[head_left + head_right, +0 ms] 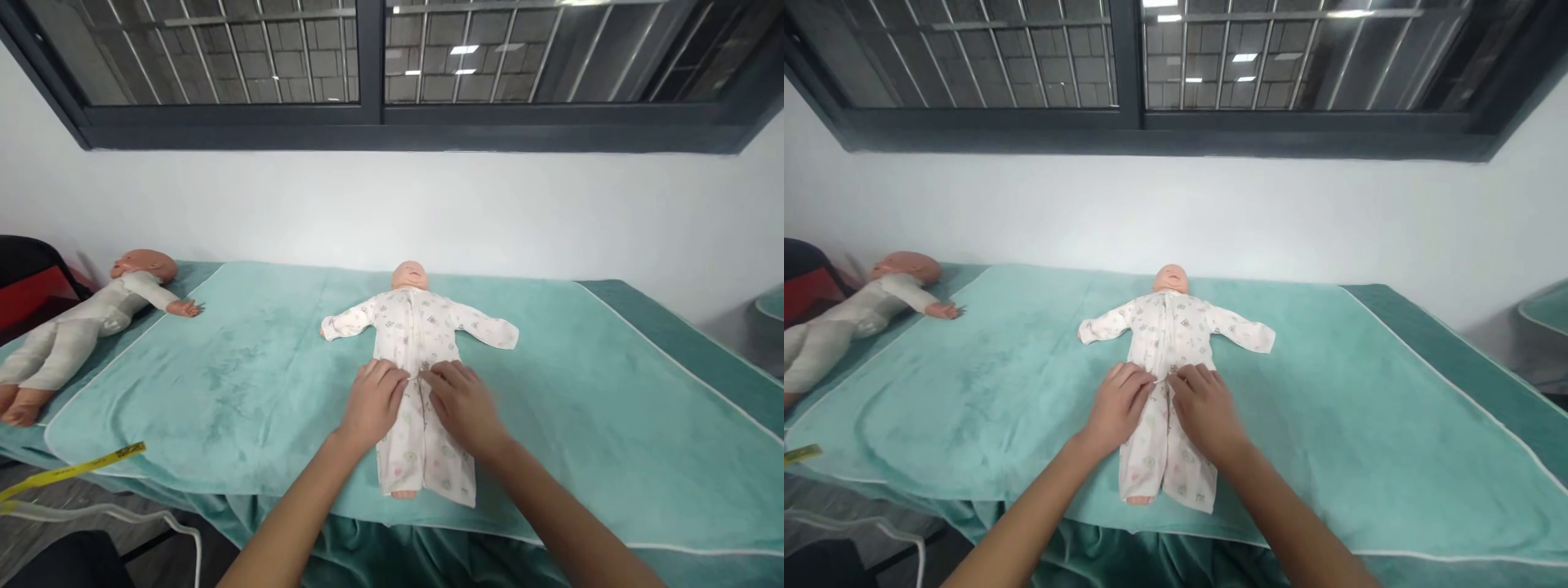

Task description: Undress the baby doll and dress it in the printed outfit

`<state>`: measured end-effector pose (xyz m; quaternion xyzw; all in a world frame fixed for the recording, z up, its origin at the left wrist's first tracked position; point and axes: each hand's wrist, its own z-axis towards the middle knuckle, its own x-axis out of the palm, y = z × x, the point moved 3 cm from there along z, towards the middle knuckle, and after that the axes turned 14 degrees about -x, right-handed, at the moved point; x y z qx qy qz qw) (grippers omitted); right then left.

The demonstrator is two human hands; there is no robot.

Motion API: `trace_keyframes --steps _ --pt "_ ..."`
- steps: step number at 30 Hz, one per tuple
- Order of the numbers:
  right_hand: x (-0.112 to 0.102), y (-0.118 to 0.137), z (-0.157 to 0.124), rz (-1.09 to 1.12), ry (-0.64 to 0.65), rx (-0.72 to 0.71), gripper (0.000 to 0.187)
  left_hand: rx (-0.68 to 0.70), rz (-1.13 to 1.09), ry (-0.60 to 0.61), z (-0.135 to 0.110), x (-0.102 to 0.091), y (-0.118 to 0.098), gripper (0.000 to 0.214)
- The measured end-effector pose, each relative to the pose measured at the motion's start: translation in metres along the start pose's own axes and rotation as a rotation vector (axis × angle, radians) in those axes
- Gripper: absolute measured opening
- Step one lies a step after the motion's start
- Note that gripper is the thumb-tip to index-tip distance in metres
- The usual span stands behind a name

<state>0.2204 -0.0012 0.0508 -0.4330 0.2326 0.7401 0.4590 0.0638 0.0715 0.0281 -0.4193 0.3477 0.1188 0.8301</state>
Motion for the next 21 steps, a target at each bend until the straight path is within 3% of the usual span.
trace_keyframes --steps 3,6,9,12,14,16,21 --pt "0.001 0.004 -0.008 0.162 0.039 0.018 0.024 -0.142 -0.260 0.099 0.005 -0.009 0.018 0.025" --pt "-0.005 -0.021 -0.021 0.346 -0.032 0.119 0.024 -0.378 -0.264 -0.035 0.021 -0.026 0.057 0.025" --pt "-0.002 -0.076 -0.041 0.370 -0.095 0.346 0.024 -0.493 -0.063 -0.215 0.039 -0.043 0.102 0.037" --pt "0.007 -0.142 -0.070 0.180 -0.172 0.768 0.043 -0.566 0.274 -0.203 0.054 -0.047 0.136 0.062" --pt "0.015 -0.175 -0.083 0.089 -0.195 0.922 0.057 -0.561 0.427 -0.136 0.063 -0.044 0.148 0.065" --pt "0.023 -0.197 -0.088 0.078 -0.192 0.974 0.059 -0.529 0.517 -0.085 0.071 -0.041 0.151 0.058" --pt "0.040 -0.231 -0.075 0.157 -0.237 0.958 0.034 -0.555 0.632 -0.117 0.088 -0.040 0.149 0.041"
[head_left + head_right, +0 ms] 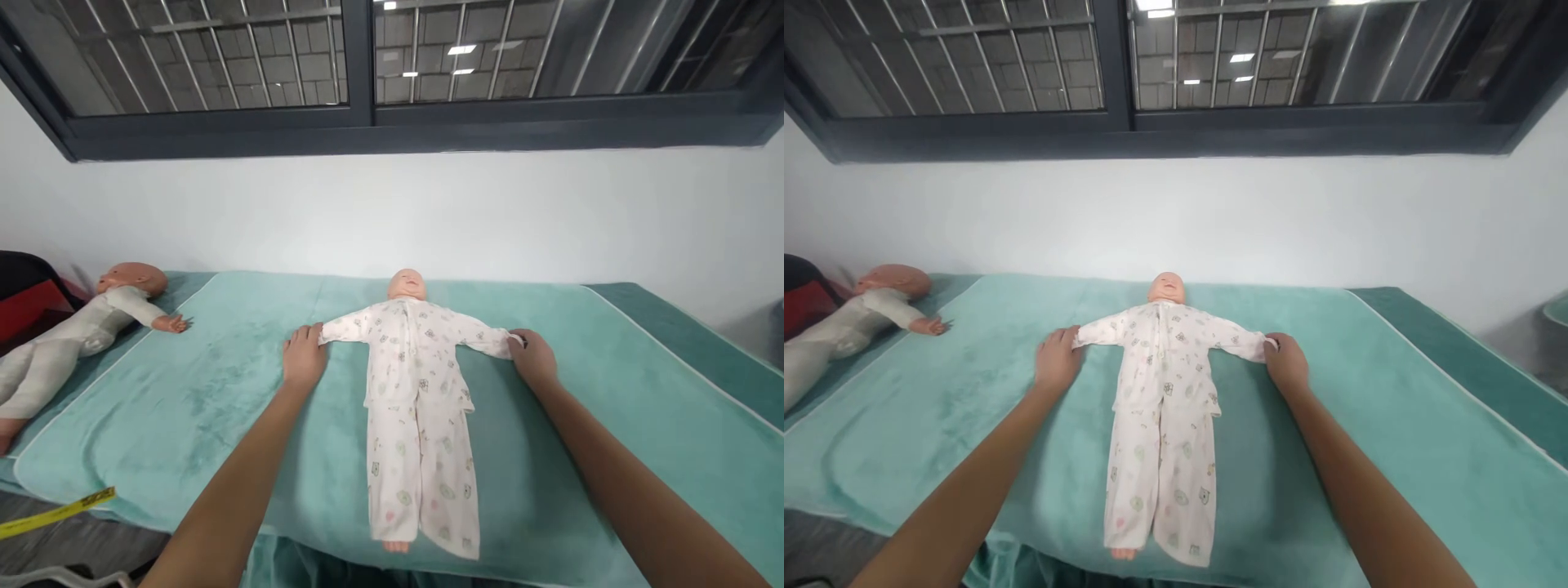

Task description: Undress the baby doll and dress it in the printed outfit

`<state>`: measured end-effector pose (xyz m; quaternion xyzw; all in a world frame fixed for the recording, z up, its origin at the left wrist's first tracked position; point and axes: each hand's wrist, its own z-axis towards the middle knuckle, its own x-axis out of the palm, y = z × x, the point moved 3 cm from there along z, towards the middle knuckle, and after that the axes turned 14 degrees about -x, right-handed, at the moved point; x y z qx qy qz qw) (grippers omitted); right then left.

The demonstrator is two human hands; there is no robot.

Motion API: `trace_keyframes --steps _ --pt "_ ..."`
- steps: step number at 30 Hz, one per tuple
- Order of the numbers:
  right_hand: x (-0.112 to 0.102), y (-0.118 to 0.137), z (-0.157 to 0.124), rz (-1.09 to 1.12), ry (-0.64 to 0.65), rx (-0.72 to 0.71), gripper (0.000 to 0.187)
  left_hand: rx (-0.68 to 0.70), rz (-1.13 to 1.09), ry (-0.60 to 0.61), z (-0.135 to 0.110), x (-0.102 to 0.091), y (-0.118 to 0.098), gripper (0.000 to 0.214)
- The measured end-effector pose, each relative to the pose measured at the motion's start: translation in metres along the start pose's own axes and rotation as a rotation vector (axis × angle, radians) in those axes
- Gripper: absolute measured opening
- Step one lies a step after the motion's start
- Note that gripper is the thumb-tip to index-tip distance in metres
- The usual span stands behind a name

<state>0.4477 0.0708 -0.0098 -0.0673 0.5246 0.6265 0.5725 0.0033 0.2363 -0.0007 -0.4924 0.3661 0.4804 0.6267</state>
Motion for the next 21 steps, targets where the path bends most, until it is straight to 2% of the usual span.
trace_keyframes --steps 4,9,12,15,17,21 --pt "0.000 -0.010 0.023 0.083 -0.126 0.006 0.031 -0.100 0.042 -0.054 0.008 0.000 0.002 0.038" --pt "-0.009 -0.027 0.028 0.151 -0.351 0.076 0.034 -0.217 0.062 -0.071 0.009 0.004 0.008 0.033" --pt "-0.007 -0.031 0.030 0.158 -0.363 0.055 0.031 -0.261 0.049 -0.075 0.009 0.005 0.008 0.034" --pt "-0.002 -0.026 0.032 0.119 -0.311 -0.025 0.030 -0.300 0.010 -0.082 0.009 0.006 0.008 0.034" --pt "0.000 -0.016 0.030 0.067 -0.298 -0.147 0.031 -0.329 -0.034 -0.098 0.009 0.007 0.009 0.035" --pt "0.006 0.023 0.016 0.103 -0.238 -0.405 0.029 -0.397 -0.158 -0.165 0.005 0.003 0.017 0.041"
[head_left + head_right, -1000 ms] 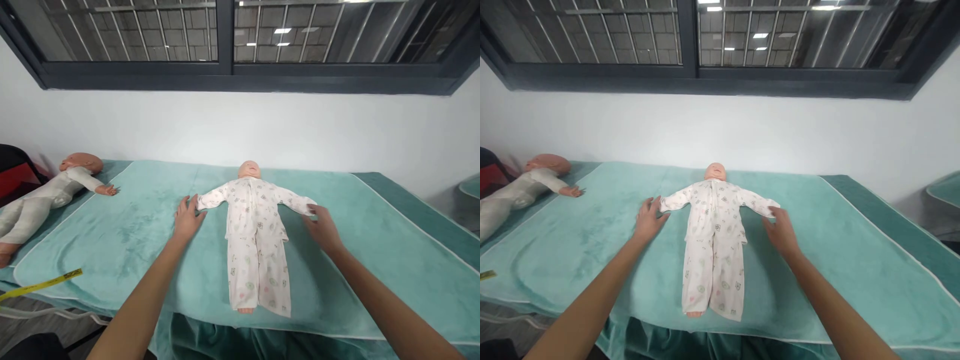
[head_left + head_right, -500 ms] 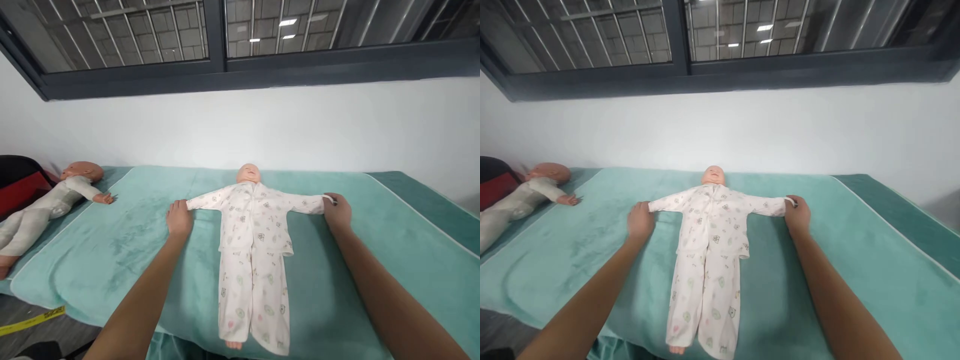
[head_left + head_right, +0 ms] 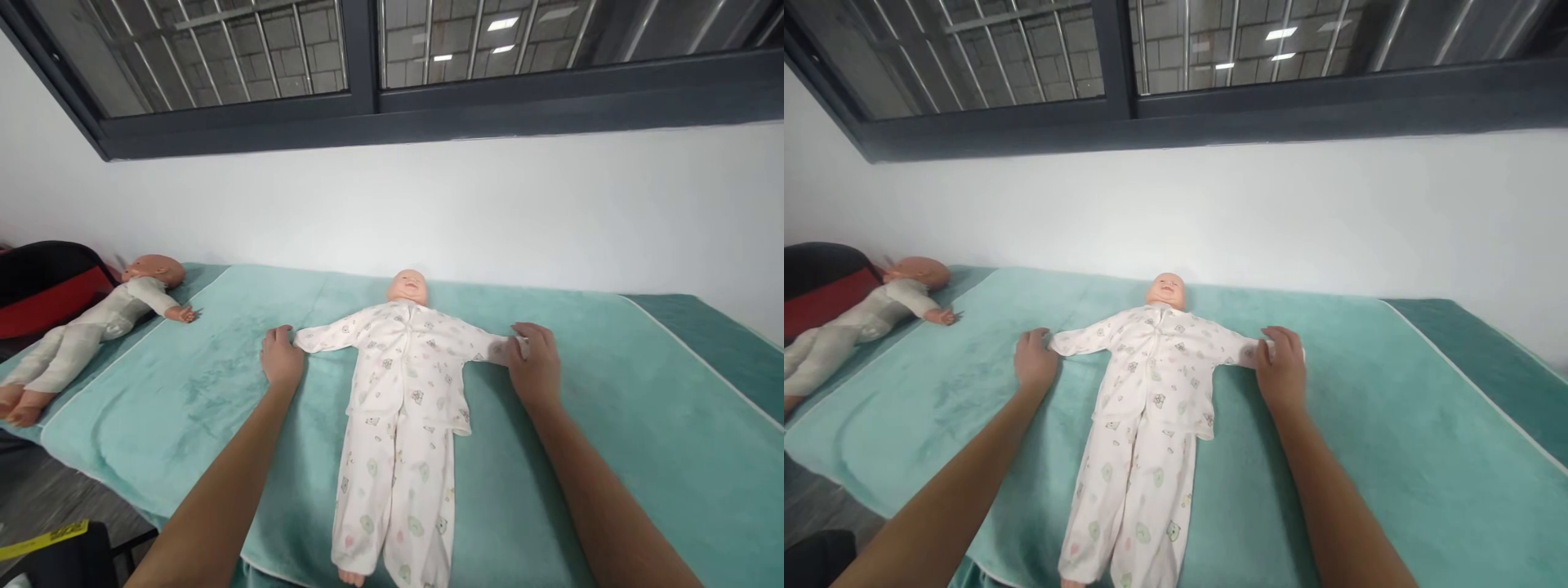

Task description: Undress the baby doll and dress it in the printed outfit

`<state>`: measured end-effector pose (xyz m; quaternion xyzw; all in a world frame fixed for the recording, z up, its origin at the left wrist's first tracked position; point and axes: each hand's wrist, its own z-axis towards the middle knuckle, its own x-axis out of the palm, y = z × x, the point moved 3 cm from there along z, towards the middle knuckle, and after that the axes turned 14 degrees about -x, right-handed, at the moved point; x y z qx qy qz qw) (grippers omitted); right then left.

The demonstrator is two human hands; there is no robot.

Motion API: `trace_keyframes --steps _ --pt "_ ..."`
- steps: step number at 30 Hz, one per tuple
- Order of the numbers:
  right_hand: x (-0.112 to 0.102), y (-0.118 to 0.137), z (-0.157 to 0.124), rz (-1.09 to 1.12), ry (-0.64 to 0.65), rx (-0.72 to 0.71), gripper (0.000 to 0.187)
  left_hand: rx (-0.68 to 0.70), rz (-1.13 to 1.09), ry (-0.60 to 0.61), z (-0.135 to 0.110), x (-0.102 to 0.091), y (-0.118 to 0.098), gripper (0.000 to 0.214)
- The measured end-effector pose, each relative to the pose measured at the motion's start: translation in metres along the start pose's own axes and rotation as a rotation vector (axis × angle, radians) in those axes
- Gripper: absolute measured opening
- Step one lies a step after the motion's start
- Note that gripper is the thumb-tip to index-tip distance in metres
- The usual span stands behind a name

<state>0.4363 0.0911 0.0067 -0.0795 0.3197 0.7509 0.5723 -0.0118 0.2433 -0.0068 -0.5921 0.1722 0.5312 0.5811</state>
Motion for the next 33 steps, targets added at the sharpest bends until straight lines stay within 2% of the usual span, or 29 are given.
trace_keyframes --steps 3,6,8,11,14,15,17,19,21,24,28,30,33 --pt "0.017 0.042 0.009 0.204 0.089 -0.011 0.027 -0.016 -0.118 -0.034 0.000 -0.008 0.004 0.047" --pt "0.043 0.088 0.030 0.304 0.239 0.015 0.030 0.043 -0.233 -0.044 -0.005 -0.015 -0.005 0.044" --pt "0.062 0.112 0.045 0.260 0.359 0.058 0.030 0.121 -0.307 -0.013 -0.012 -0.015 -0.023 0.039" --pt "0.082 0.132 0.063 0.178 0.460 0.112 0.026 0.250 -0.413 0.104 -0.030 -0.006 -0.066 0.031" --pt "0.090 0.135 0.070 0.126 0.503 0.156 0.017 0.354 -0.517 0.250 -0.048 0.002 -0.119 0.026" --pt "0.090 0.135 0.071 0.112 0.507 0.167 0.015 0.389 -0.570 0.335 -0.052 0.003 -0.136 0.025" --pt "0.089 0.133 0.069 0.123 0.473 0.196 0.013 0.442 -0.580 0.484 -0.056 0.004 -0.165 0.023" --pt "0.086 0.130 0.066 0.206 0.391 0.250 0.013 0.455 -0.524 0.577 -0.056 0.003 -0.182 0.019" --pt "0.085 0.127 0.063 0.346 0.287 0.323 0.016 0.443 -0.513 0.637 -0.055 0.004 -0.190 0.014" --pt "0.087 0.125 0.060 0.528 0.193 0.388 0.021 0.377 -0.683 0.732 -0.054 0.008 -0.188 0.012" --pt "0.091 0.126 0.061 0.627 0.197 0.390 0.020 0.235 -0.898 0.853 -0.054 0.019 -0.182 0.015" --pt "0.093 0.125 0.061 0.642 0.199 0.399 0.018 0.226 -0.933 0.924 -0.054 0.022 -0.183 0.015" --pt "0.094 0.123 0.060 0.657 0.202 0.416 0.017 0.214 -0.956 0.957 -0.053 0.022 -0.186 0.015"
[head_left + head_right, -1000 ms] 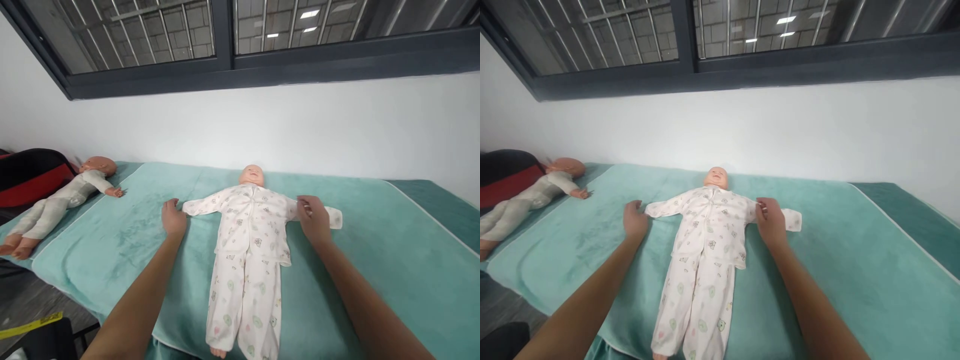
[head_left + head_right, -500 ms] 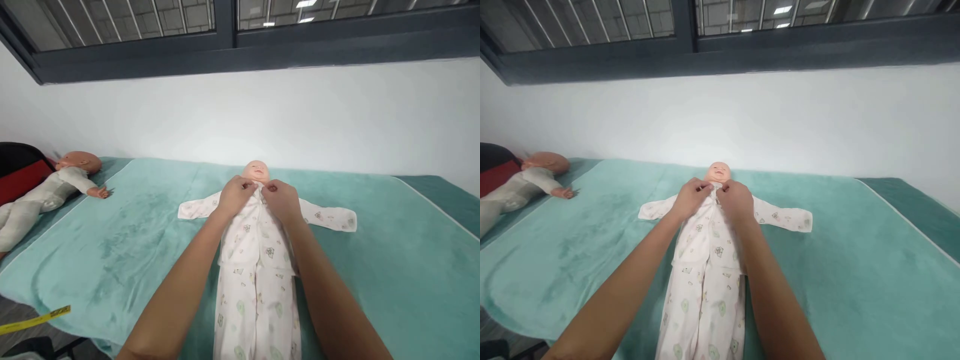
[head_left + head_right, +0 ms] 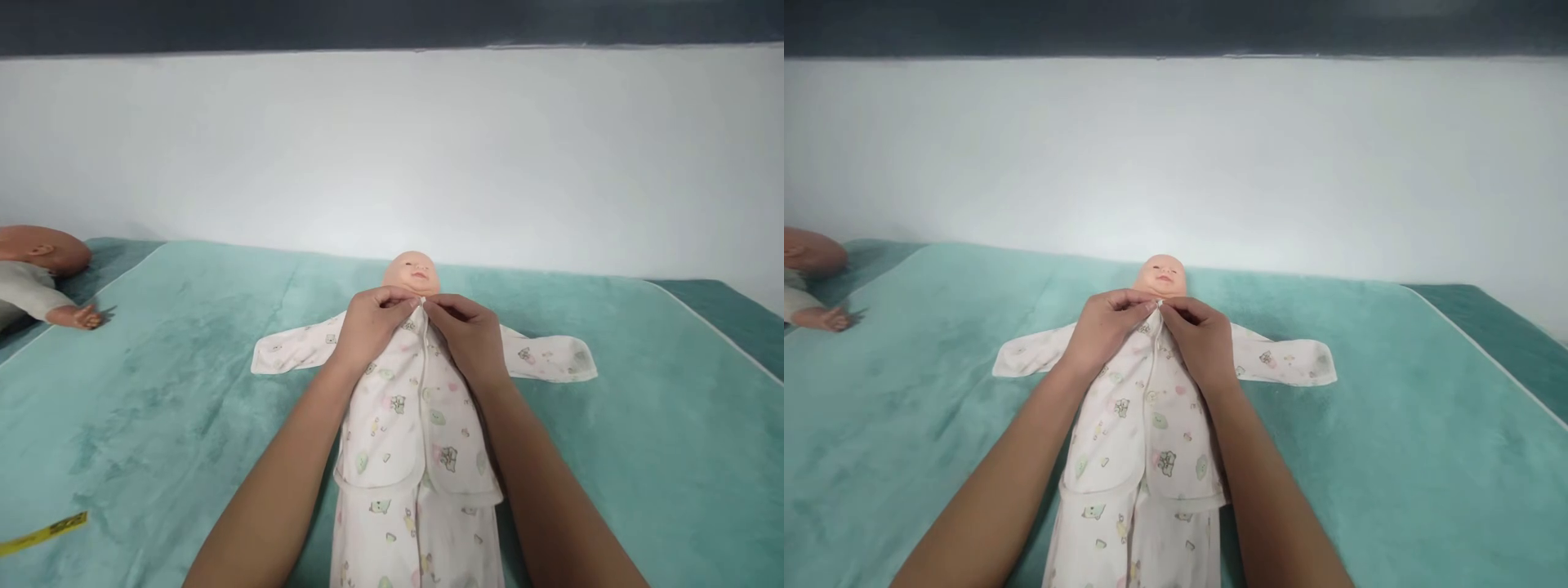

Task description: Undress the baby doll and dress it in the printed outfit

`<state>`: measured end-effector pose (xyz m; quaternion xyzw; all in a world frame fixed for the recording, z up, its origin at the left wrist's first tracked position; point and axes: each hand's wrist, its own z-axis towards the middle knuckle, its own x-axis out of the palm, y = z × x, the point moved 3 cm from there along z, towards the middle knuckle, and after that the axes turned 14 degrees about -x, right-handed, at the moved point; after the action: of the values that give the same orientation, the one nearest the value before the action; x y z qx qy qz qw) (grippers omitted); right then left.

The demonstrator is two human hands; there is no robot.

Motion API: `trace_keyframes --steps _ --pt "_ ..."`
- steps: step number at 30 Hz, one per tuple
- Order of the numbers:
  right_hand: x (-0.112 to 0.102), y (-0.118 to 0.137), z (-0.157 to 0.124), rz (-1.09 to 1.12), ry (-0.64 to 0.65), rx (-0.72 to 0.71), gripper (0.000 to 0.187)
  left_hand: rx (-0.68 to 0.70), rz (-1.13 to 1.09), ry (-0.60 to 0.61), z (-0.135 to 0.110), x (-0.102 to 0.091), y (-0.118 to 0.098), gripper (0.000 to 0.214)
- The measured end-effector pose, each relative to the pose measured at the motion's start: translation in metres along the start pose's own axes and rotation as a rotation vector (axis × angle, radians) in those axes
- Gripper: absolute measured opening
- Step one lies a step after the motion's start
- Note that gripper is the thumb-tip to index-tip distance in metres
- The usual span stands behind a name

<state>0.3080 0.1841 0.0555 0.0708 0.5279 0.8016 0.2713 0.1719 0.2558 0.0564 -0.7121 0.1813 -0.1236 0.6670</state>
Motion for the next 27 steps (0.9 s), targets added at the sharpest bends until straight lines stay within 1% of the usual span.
trace_keyframes --steps 5,11,16,20,24,27 --pt "-0.0018 -0.0027 0.0003 0.014 -0.044 -0.020 0.015 -0.032 0.003 -0.011 0.0006 0.0006 -0.0008 0.017" --pt "-0.0007 -0.0032 -0.0002 -0.003 0.006 -0.039 0.016 -0.036 -0.037 0.021 0.0003 -0.0005 -0.0008 0.014" --pt "-0.0022 -0.0031 -0.0011 -0.020 -0.005 -0.034 0.014 -0.052 -0.082 0.013 -0.0008 0.0000 -0.0012 0.014" --pt "-0.0026 -0.0025 -0.0017 -0.017 0.011 -0.019 0.014 -0.072 -0.113 0.028 -0.0009 0.0002 -0.0007 0.017" --pt "-0.0024 -0.0015 -0.0019 0.006 0.028 -0.032 0.014 -0.087 -0.105 0.047 -0.0014 -0.0019 -0.0027 0.018" --pt "-0.0018 -0.0003 -0.0015 0.001 0.072 -0.059 0.012 -0.095 -0.075 0.077 -0.0027 -0.0025 -0.0051 0.021"
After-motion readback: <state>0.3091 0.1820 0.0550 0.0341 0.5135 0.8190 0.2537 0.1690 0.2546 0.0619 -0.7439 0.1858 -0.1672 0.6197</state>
